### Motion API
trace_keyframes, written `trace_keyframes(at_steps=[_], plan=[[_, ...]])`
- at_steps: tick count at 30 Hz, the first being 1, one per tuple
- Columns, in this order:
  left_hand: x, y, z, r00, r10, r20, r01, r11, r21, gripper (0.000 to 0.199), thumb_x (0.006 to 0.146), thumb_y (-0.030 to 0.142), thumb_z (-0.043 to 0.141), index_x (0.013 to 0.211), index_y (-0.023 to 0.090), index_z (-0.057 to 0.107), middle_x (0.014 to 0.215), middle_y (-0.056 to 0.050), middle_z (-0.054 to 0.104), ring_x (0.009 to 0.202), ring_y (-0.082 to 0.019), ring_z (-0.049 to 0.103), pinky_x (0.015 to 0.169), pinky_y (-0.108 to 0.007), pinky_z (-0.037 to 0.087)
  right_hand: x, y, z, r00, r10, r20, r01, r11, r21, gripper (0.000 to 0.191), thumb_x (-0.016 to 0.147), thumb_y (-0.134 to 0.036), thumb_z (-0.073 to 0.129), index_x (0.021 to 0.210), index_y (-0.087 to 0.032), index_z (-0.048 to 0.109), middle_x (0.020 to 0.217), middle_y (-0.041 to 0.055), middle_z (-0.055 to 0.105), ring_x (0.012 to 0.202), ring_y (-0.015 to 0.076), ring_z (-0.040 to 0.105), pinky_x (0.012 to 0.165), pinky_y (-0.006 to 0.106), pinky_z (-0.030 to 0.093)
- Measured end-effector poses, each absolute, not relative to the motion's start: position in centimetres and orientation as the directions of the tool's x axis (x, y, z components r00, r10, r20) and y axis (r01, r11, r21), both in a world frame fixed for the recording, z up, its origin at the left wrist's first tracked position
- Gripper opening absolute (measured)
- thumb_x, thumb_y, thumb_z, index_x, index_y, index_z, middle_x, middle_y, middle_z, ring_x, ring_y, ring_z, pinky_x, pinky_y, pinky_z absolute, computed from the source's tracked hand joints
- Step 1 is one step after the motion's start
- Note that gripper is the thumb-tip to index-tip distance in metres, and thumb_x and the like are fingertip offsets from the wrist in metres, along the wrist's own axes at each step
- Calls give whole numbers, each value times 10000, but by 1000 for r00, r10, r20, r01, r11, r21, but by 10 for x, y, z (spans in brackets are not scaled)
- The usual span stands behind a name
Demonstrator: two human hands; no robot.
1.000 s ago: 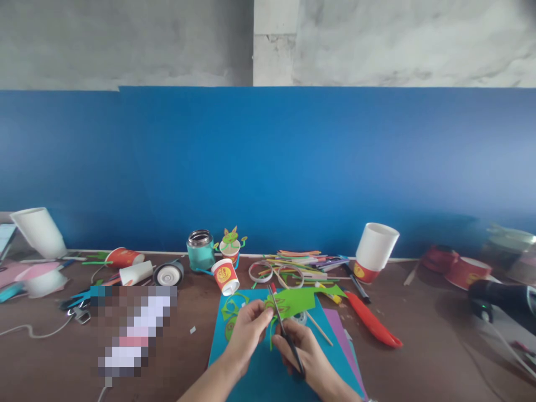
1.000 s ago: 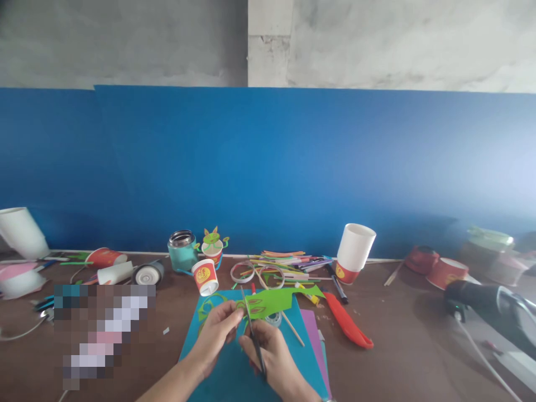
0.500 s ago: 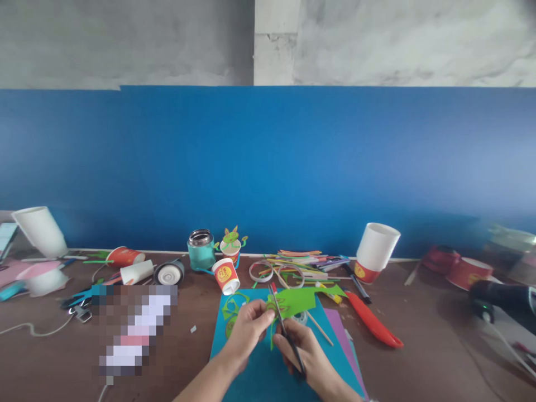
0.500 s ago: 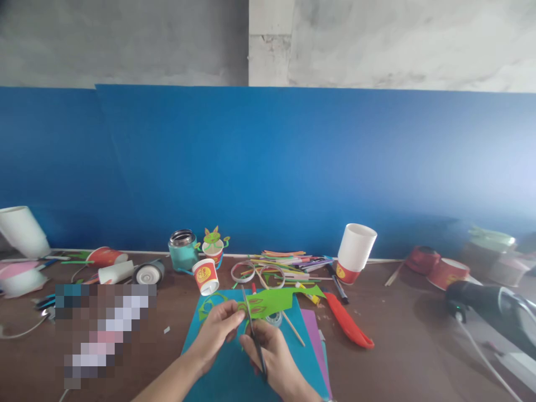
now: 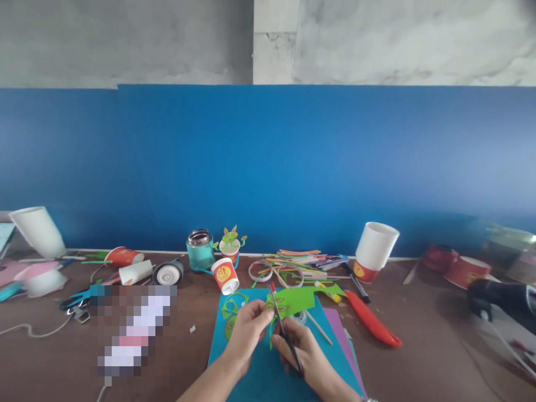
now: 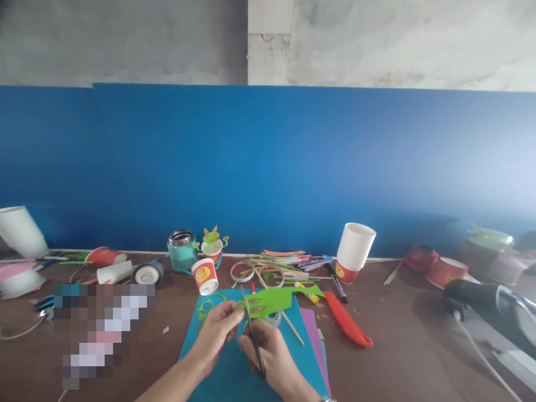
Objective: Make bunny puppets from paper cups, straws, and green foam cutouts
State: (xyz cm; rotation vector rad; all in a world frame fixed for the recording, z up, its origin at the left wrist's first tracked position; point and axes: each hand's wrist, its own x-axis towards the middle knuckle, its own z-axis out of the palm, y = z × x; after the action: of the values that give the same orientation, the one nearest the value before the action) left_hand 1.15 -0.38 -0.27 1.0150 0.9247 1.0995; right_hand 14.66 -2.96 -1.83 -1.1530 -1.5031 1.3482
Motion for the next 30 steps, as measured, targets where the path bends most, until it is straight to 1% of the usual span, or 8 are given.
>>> trace_keyframes(at_steps=[3,6,9,12,19,24,27,30], plan=[[9,-3,-2,238,966,-96,-235,154,960,303,643,388,681,596,180,466,453,100,334,428,-52,231,435,-225,141,146,-30,-16,-275,961,4,121,39,-992,411,727,-560,625,694,-180,472,504,-63,463,404,62,417,376,164,319],[7,-3,0,256,962,-98,-237,161,958,306,633,384,690,594,180,466,462,99,333,432,-51,229,436,-226,137,146,-30,-15,-267,964,-11,131,25,-991,431,724,-588,607,676,-188,454,476,-79,420,374,56,383,352,164,293],[6,-2,1,280,956,-91,-237,161,958,320,628,395,703,589,181,467,456,100,327,428,-52,224,432,-229,128,146,-31,-16,-272,962,-18,126,17,-992,417,722,-563,628,666,-192,447,442,-93,391,348,47,348,338,160,263],[5,0,2,294,953,-78,-240,153,959,330,629,402,712,590,182,468,449,101,324,422,-52,223,429,-231,127,146,-30,-17,-277,961,-26,114,6,-993,403,723,-541,643,669,-192,449,430,-94,400,344,46,348,334,157,251],[0,5,-1,326,940,-95,-233,178,956,327,622,396,731,613,169,495,461,105,321,413,-41,213,426,-223,120,147,-30,-18,-263,963,-51,151,-11,-988,418,719,-567,631,663,-188,463,425,-90,403,331,47,344,323,159,241],[5,0,-2,283,956,-84,-311,174,934,303,647,384,718,653,169,505,484,97,361,443,-50,253,444,-205,184,148,-30,-20,-259,966,-16,103,11,-995,410,708,-552,658,691,-182,485,445,-86,418,358,51,363,347,158,270],[10,-5,-3,239,967,-94,-306,167,937,322,664,409,700,632,175,482,497,88,376,460,-59,288,455,-200,217,147,-29,-19,-255,967,-9,88,14,-996,427,703,-573,652,690,-178,491,456,-80,425,366,52,369,350,159,281],[14,-8,-5,172,980,-104,-304,153,940,330,675,443,683,642,169,502,523,73,421,471,-63,316,461,-199,232,146,-29,-19,-254,967,-17,90,6,-996,442,697,-592,646,690,-176,495,458,-79,428,368,52,368,351,161,295]])
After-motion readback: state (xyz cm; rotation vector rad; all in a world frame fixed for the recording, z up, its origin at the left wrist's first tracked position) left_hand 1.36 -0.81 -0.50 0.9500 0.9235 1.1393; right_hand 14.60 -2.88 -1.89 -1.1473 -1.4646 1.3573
